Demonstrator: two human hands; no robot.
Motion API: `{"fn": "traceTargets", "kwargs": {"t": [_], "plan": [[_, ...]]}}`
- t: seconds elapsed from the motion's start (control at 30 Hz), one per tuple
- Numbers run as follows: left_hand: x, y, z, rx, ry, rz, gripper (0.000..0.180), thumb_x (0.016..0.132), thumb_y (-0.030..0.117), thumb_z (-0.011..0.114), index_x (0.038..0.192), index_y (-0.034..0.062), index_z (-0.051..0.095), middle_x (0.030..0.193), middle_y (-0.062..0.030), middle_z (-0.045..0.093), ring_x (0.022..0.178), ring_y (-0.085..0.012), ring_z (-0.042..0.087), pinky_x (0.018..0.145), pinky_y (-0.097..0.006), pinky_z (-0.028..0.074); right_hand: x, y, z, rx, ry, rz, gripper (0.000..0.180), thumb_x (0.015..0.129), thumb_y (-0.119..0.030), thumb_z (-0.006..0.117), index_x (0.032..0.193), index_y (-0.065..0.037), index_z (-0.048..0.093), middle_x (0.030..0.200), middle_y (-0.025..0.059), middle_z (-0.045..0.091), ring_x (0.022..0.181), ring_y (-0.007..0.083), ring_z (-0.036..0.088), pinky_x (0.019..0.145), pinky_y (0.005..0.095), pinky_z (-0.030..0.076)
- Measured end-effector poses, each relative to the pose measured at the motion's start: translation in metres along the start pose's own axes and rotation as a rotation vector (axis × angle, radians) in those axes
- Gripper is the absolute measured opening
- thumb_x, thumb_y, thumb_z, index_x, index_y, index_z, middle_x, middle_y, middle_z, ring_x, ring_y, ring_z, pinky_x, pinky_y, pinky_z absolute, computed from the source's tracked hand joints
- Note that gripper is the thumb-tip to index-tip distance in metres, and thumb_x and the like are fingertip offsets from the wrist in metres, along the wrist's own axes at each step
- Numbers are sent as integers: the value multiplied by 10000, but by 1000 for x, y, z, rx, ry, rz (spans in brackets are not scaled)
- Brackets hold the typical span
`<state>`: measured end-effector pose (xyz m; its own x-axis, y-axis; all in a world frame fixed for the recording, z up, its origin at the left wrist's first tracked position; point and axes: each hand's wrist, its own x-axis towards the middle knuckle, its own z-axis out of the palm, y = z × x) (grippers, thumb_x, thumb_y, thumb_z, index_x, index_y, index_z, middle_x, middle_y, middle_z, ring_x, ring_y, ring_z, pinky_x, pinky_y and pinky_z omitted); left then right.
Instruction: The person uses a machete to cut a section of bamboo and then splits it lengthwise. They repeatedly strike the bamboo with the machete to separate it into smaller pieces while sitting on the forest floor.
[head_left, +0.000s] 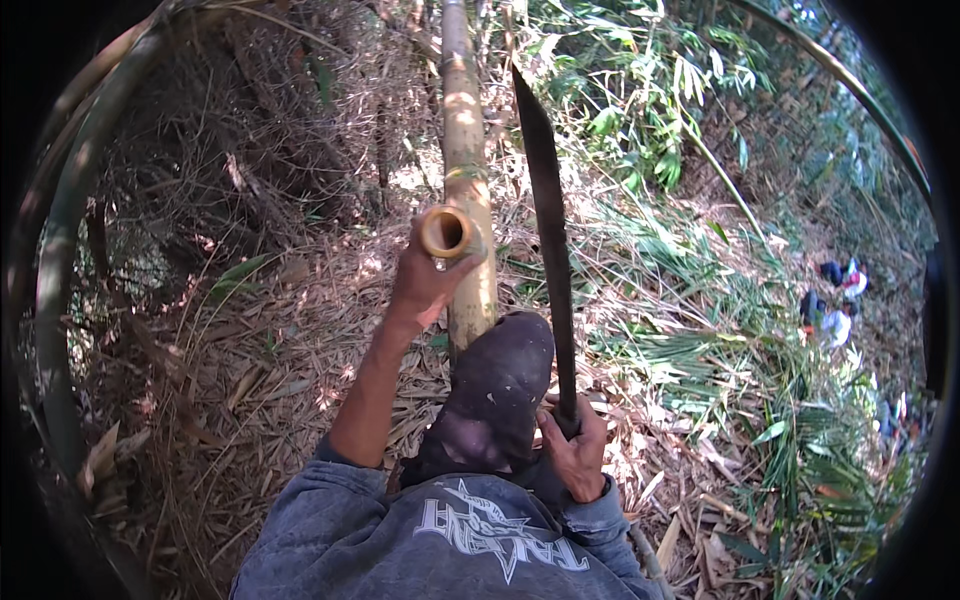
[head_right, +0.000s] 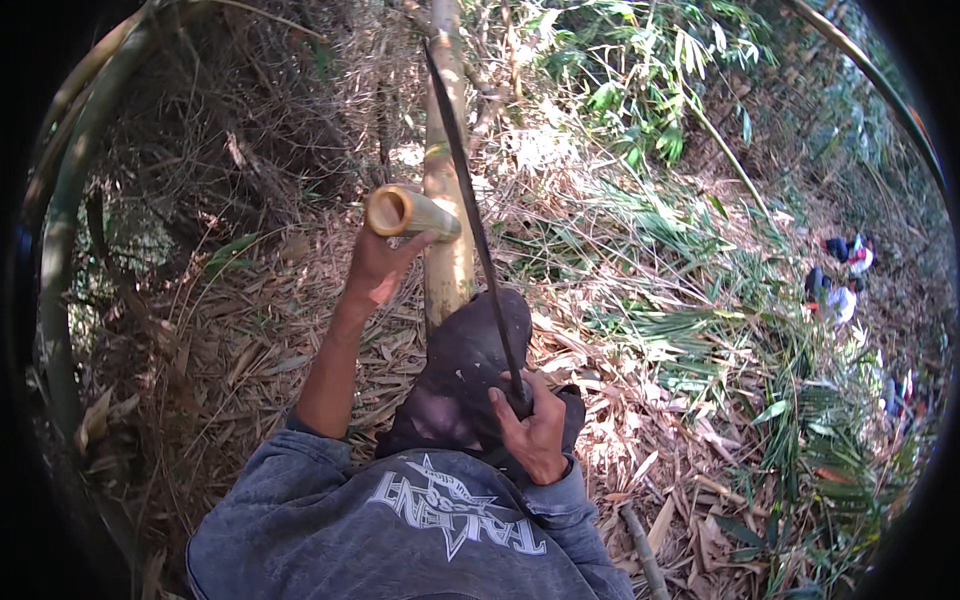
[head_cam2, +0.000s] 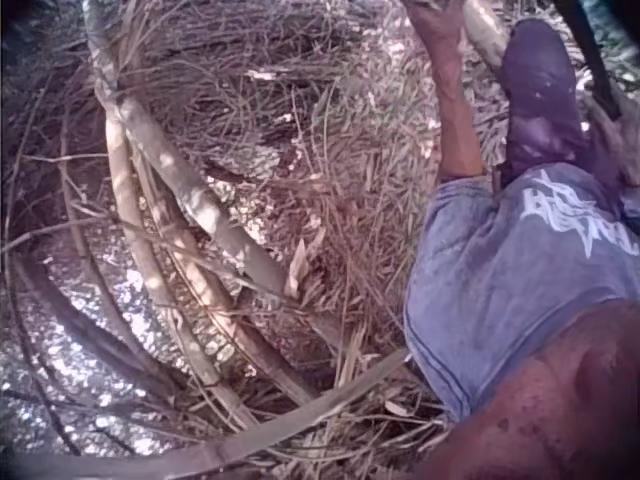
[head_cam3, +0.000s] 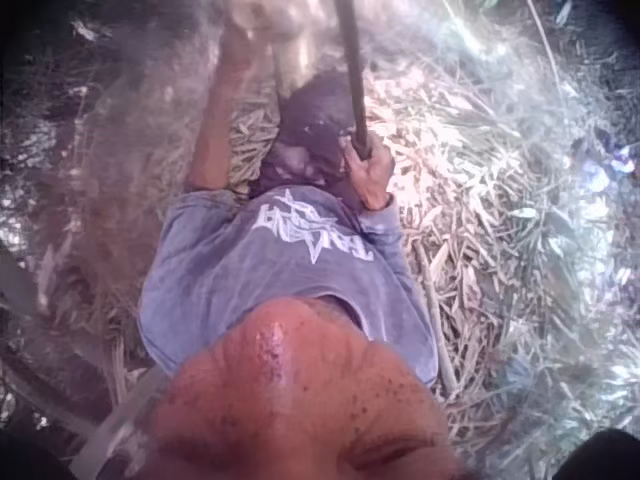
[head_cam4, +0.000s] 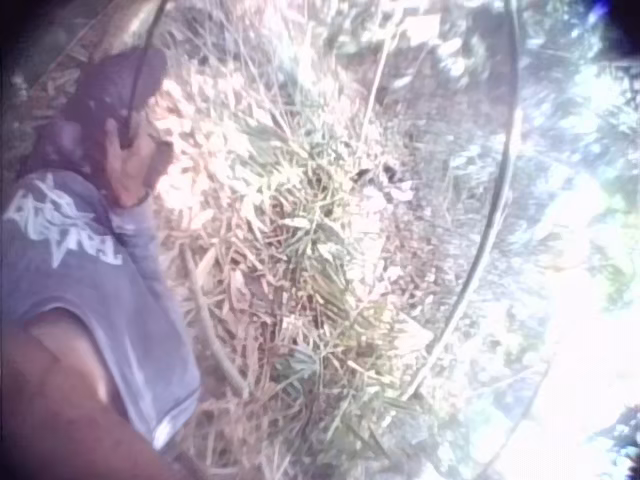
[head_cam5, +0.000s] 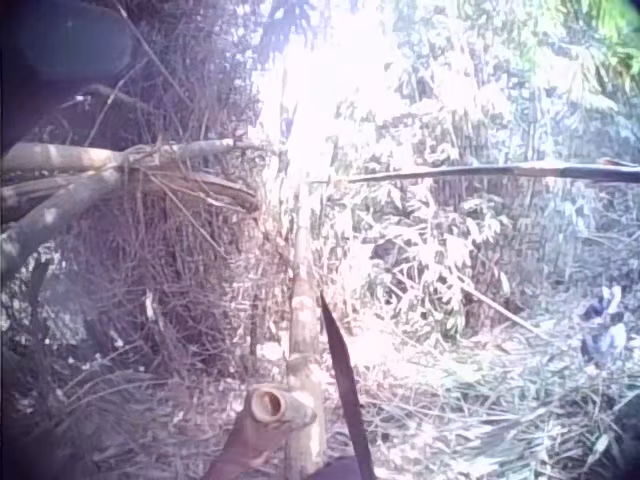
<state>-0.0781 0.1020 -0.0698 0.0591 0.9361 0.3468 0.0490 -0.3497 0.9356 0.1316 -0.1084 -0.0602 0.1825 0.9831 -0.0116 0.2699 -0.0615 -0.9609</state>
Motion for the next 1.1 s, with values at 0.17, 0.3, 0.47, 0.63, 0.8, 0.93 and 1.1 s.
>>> {"fn": "traceTargets", "kwargs": {"t": [0.17,0.3,0.47,0.63,0.8,0.93,1.1], "plan": [[-7,4,17,322,35,24,648,758,210,843,1272,66,476,1136,-101,633,1057,-212,635,902,-354,524,21,-28,13,-149,-35,-219,225,865,-92,725,1023,1,594,676,78,619,547,165,597,514,300,444],[-10,7,30,479,67,166,622,771,229,832,1258,70,479,1080,-120,653,990,-281,664,846,-386,540,28,-52,16,-253,-13,-258,242,870,-117,729,1006,4,570,660,115,613,543,225,620,499,334,451],[-9,7,33,397,45,145,592,796,240,807,1253,67,472,1041,-132,662,963,-305,671,808,-414,541,37,-48,16,-275,19,-248,235,874,-130,728,978,1,563,658,142,612,545,287,622,498,361,453],[-10,9,31,381,22,110,602,805,240,793,1278,71,463,1044,-137,658,959,-310,668,804,-416,538,36,-45,14,-311,16,-228,242,873,-143,728,982,-3,565,664,157,611,554,320,621,504,375,457],[-9,14,31,379,-2,29,667,743,103,806,1307,66,452,1173,-190,607,1080,-389,612,888,-453,515,37,-37,20,-266,33,-271,245,871,-147,730,987,-5,568,667,163,613,557,328,623,510,384,461],[-10,10,30,344,-17,49,669,733,97,808,1302,68,456,1171,-183,601,1077,-397,603,890,-457,509,38,-35,21,-263,33,-284,246,871,-150,730,986,-4,568,658,165,611,552,335,626,501,385,459],[-12,6,28,389,-13,112,673,721,97,813,1294,70,461,1163,-171,596,1074,-391,597,890,-452,506,37,-36,23,-242,13,-232,244,874,-155,730,976,-6,566,650,159,613,547,337,626,493,382,456]]}}
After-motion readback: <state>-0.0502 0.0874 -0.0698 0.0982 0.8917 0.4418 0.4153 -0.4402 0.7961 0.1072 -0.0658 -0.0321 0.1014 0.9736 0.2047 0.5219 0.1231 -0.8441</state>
